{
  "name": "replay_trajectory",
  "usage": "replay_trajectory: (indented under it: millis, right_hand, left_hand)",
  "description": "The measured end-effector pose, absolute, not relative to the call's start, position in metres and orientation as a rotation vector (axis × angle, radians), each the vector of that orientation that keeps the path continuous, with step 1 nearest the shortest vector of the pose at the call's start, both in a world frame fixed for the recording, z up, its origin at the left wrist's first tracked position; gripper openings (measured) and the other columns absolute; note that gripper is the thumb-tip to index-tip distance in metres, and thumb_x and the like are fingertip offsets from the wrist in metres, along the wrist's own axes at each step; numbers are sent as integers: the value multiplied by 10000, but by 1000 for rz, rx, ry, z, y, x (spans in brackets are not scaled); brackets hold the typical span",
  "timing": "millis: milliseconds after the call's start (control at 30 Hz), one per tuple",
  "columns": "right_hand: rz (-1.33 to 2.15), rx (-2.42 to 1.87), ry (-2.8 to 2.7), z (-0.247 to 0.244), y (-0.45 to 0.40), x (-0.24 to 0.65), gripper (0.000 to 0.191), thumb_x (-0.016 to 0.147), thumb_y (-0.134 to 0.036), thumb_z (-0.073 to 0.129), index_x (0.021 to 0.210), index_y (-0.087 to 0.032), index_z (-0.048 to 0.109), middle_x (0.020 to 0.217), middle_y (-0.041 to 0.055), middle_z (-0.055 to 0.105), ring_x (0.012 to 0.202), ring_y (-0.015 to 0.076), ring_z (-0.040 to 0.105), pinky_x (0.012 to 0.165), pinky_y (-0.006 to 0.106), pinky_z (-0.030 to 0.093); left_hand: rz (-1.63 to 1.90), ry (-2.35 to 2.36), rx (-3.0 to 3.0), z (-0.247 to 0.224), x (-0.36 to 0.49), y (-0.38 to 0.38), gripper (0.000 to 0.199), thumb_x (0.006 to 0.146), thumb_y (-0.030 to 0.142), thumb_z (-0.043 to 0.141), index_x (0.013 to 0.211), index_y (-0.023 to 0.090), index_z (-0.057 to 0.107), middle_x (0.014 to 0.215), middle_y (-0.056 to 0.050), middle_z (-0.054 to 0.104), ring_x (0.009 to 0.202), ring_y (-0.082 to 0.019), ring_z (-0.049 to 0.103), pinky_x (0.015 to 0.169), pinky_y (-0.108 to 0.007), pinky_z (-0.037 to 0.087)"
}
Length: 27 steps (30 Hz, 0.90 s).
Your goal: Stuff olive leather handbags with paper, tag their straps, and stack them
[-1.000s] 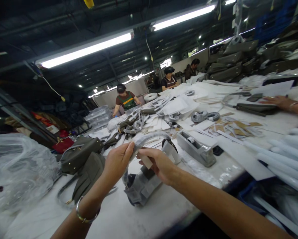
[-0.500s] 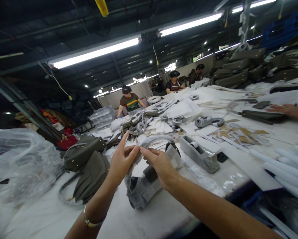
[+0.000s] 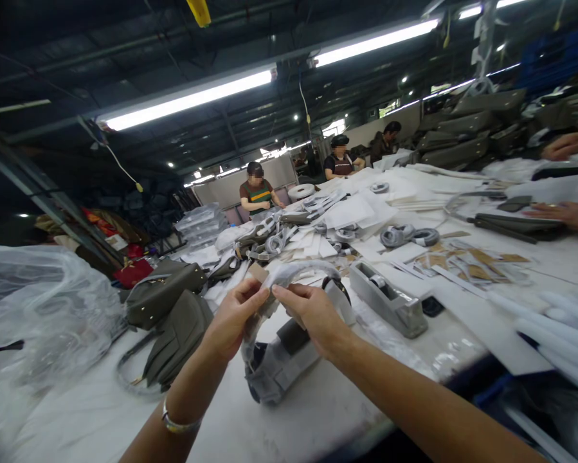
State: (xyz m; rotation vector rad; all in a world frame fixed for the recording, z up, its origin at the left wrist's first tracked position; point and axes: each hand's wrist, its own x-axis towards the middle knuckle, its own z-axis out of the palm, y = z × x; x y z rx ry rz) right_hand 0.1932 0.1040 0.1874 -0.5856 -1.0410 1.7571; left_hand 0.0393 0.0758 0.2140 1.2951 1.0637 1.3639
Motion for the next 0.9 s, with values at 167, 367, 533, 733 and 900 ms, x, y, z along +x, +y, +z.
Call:
replay_trajectory:
  millis: [167,367,533,733,900]
  right_hand:
    - [1903,-409,-902,181,102,202,282,743,-457,809,819,-189,764,837,29,685,788,151,593,833,309,514]
    - [1821,-319,-969,170,90,195,239,756,-330,819,952,-204,769,1010,37,705,975,173,616,1014,332,459]
    - [1692,-459,-939,170,87,182,319,714,-438,841,884,-182,756,931,43,696,928,186,607,921,323,488]
    - [1577,-564,-963,164,92,173,352,728,-500,808,847,-182,716,830,32,658,812,181,583,823,334,506]
    - [1502,-571,-1046,158,92,170,337,804,-516,732,853,-186,686,757,22,628,763,175,565,779,335,493]
  left_hand:
    - [1434,1277,1508,214,34,75,327,754,411,803,938,161,700,925,-50,720,811,-162,652,744,-246,503]
    - [1464,1363,1660,212,38,71,252,838,375,718,980,169,689,921,-36,707,850,-164,642,772,-250,487]
    - [1514,1450,1820,211,42,68,233,843,328,703,1035,194,709,1017,-56,701,979,-205,637,904,-309,481]
    - [1532,1502,1891,217,46,56,211,875,292,652,1054,207,726,1066,-68,707,1027,-231,644,935,-333,489]
    - [1469,1533,2012,224,48,46,170,918,301,583,971,212,717,944,-45,708,884,-202,665,821,-297,518]
